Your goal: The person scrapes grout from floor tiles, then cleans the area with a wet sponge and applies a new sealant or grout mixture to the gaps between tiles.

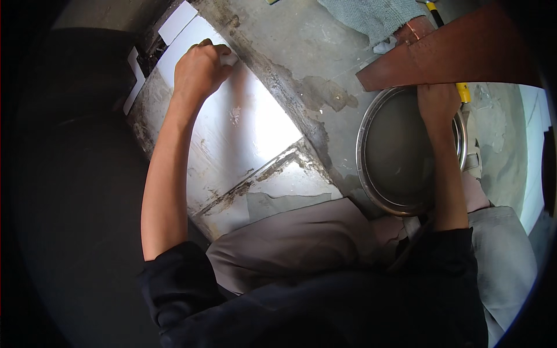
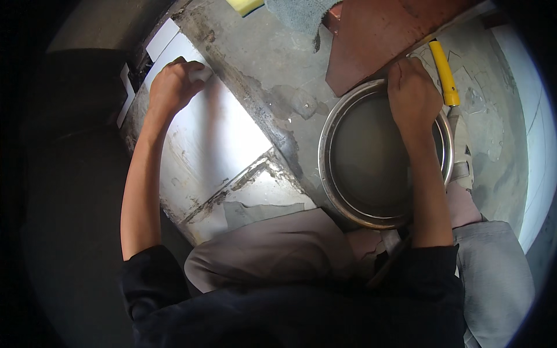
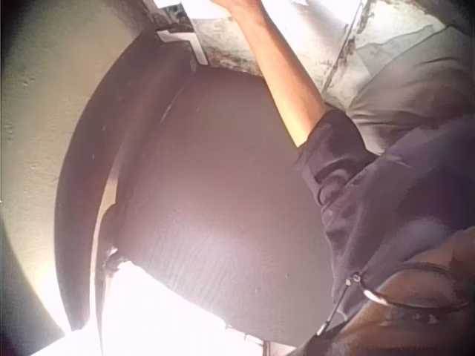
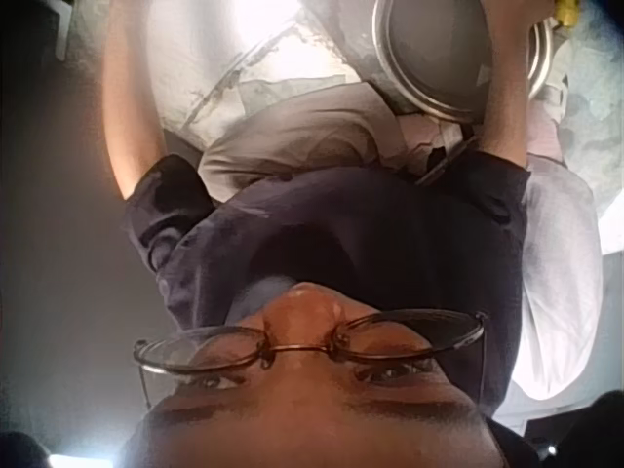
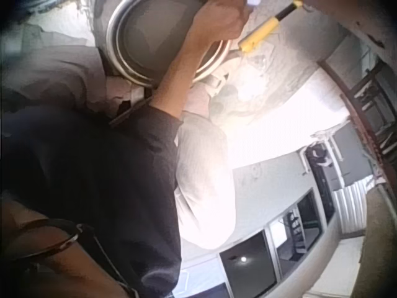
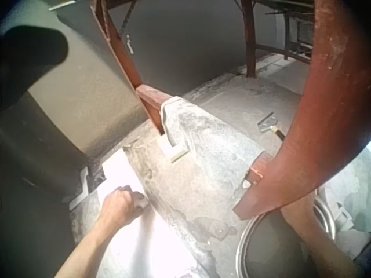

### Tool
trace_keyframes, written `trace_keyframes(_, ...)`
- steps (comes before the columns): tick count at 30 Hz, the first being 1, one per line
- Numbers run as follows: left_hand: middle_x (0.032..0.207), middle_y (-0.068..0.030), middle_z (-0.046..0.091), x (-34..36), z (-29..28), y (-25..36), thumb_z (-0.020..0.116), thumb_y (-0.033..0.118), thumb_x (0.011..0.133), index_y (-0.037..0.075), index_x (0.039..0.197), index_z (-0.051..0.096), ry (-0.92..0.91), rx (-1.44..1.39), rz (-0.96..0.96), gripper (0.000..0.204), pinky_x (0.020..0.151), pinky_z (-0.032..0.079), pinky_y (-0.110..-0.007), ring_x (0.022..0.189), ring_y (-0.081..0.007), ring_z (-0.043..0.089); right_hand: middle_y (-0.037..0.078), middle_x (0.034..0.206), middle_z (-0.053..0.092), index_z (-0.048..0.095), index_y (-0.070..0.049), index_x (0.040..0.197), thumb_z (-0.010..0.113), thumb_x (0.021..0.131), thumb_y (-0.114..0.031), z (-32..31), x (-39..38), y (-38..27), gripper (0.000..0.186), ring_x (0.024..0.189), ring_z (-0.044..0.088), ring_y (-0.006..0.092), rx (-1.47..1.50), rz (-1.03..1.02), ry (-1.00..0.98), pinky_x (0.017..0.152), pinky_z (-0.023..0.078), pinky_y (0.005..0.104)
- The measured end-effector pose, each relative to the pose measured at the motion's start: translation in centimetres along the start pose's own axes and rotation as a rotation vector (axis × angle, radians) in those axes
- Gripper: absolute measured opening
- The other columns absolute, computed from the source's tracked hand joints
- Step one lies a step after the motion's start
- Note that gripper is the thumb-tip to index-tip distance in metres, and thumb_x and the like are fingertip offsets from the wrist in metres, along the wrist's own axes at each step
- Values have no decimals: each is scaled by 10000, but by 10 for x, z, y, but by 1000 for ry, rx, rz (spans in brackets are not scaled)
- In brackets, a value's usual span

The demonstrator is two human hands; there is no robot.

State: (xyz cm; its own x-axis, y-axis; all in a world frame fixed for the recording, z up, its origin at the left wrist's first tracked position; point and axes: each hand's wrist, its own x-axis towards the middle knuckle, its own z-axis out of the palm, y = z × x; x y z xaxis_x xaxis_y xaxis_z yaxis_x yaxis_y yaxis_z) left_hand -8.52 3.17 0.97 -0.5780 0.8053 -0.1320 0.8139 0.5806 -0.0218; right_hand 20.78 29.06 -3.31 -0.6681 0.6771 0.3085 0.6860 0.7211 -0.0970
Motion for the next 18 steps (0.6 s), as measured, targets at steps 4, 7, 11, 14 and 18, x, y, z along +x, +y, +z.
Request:
trace_keyframes(4,939,-107,648,4,-1,-2,684,169,692,128,1036,701,-22,-31,31,347,760,515,-394,850,-302,638,72,928,648,644,-79,900,514,912,-260,3,-1,2,223,779,640,317,23,-42,81,652,498,421)
trace_keyframes(7,929,-112,650,-5,0,5,687,172,691,120,1027,702,-3,19,96,340,766,516,-392,845,-302,640,93,924,656,640,-66,873,519,913,-262,3,-1,3,234,766,638,330,20,-44,97,647,498,430)
trace_keyframes(11,923,-97,669,8,1,-8,693,167,718,150,1011,723,22,5,-25,295,758,534,-386,862,-279,653,126,873,657,643,-55,845,522,909,-255,7,0,3,243,741,636,342,-5,-34,69,633,498,438)
trace_keyframes(14,922,-94,670,15,0,-11,697,175,712,160,1015,723,25,19,5,305,754,535,-389,861,-277,655,140,853,653,646,-46,810,535,893,-247,13,-2,11,245,743,637,342,-12,-91,109,634,498,437)
trace_keyframes(18,915,-92,670,11,-1,-5,702,186,705,168,1013,724,-2,62,91,309,749,533,-390,865,-280,654,147,834,651,646,-34,771,555,869,-243,19,-4,18,249,741,636,342,-15,-102,126,637,496,439)
